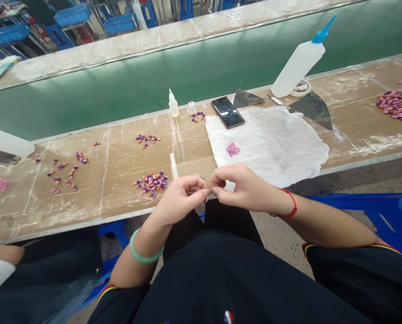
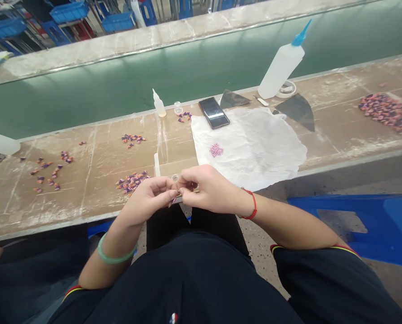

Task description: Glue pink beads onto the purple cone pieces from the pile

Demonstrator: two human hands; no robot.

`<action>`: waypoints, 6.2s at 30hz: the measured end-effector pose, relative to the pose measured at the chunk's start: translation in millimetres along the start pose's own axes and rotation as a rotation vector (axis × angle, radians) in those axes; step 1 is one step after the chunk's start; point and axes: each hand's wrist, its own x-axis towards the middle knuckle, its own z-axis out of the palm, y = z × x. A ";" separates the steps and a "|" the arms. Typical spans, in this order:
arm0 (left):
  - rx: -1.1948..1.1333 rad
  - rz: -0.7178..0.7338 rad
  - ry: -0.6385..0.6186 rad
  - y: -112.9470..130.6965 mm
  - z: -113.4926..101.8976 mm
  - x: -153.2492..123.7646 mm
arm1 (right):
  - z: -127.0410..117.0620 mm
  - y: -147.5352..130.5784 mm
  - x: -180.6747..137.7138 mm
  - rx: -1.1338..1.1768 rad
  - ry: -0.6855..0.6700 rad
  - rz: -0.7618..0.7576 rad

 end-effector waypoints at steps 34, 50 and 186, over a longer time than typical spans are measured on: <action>0.503 0.486 0.401 -1.1 14.8 -12.1 | 17.7 -5.4 -1.5 0.207 0.228 0.013; -0.003 0.299 0.472 -39.0 -17.0 -18.1 | 7.5 8.6 19.1 -0.003 0.023 -0.089; -0.247 0.023 0.553 -40.0 -80.9 9.4 | -17.4 139.8 -9.5 -0.533 0.277 0.390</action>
